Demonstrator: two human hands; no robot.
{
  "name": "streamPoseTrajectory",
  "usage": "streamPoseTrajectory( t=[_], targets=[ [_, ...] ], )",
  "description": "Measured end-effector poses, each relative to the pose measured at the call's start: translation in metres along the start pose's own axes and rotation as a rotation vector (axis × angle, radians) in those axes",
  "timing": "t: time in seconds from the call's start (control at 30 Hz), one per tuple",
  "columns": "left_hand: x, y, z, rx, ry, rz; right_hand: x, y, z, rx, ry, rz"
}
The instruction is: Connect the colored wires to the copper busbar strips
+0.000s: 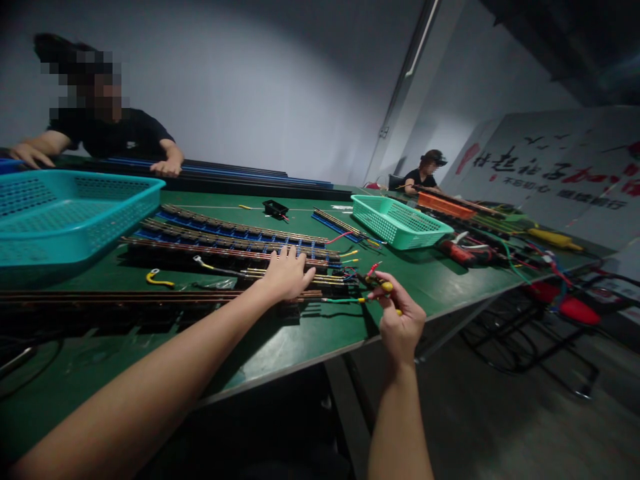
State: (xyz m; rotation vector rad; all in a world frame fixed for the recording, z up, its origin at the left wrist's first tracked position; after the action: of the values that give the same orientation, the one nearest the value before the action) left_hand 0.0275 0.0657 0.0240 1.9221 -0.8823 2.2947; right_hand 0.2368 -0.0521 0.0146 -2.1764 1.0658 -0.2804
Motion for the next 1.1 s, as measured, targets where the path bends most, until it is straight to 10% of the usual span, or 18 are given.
streamPoseTrajectory(
  t=[0.27, 0.57, 0.83, 1.1],
  targets=[
    [-0.002, 0.0, 0.0, 0.002, 0.006, 0.004, -0.006, 0.003, -0.022, 0.347, 0.239, -0.45],
    [0.001, 0.0, 0.001, 0.011, -0.002, 0.001, -0.014, 0.011, -0.039, 0.646, 0.367, -0.596],
    [-0.002, -0.001, 0.0, 0.003, 0.006, -0.009, -0.015, 0.009, -0.037, 0.658, 0.473, -0.76],
    [-0.002, -0.001, 0.0, 0.01, 0.001, -0.005, -0.012, 0.008, -0.036, 0.427, 0.386, -0.595]
  ],
)
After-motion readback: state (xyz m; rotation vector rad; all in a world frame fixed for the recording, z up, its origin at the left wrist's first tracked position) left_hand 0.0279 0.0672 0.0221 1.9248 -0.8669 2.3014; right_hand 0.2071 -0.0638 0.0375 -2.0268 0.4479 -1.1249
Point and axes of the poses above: each hand's wrist, its own y-axis away from the middle knuckle, its own x-axis out of the back of the hand, z = x × y, the point moved 5 cm from there along -y, towards the middle knuckle, and after that the axes turned 10 degrees about z, right-handed, at the moved point
